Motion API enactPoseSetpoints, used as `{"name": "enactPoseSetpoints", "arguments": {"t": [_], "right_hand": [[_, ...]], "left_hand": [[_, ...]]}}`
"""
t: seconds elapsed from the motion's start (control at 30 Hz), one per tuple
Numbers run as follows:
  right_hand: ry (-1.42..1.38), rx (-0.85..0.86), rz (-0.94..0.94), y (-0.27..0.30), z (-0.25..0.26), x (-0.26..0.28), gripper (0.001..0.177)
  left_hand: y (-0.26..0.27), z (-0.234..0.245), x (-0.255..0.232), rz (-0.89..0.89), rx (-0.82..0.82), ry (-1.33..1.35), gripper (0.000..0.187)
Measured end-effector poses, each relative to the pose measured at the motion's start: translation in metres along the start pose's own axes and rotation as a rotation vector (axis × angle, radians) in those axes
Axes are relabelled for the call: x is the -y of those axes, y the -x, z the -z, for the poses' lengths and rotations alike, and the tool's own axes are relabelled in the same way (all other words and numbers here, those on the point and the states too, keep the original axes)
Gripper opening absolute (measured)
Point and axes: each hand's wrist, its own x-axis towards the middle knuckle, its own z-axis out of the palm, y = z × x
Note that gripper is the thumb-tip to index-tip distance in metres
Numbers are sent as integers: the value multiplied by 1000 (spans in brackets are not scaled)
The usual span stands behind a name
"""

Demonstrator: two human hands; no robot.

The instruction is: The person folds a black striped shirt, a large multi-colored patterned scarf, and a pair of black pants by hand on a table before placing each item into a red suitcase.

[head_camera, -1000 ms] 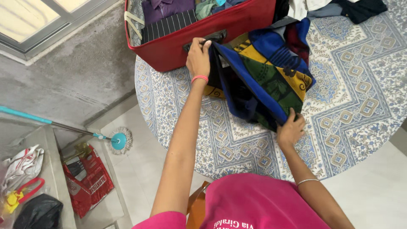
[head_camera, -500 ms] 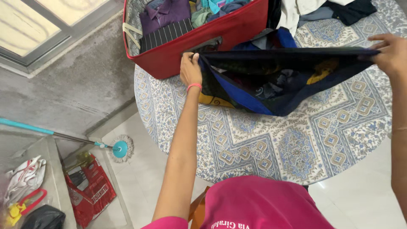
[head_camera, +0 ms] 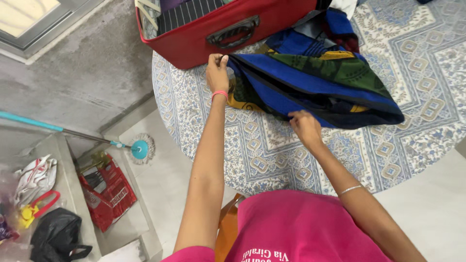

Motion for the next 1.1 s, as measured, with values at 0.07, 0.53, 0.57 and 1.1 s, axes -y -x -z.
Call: {"name": "enactPoseSetpoints", "arguments": {"t": [0.07,0.53,0.57,1.1], "right_hand": [[92,-221,150,8,-5,2,30],[275,-353,175,-4,28,0,14],[368,-444,248,-8,35,8,12],[-191,-82,264,-89,210,-54,21]], "left_hand": [[2,6,4,-8,2,48,25],[-4,0,18,45,43,194,22],[-5,0,20,31,41,203,22],[-17,4,4,-159,300,341,19]]}}
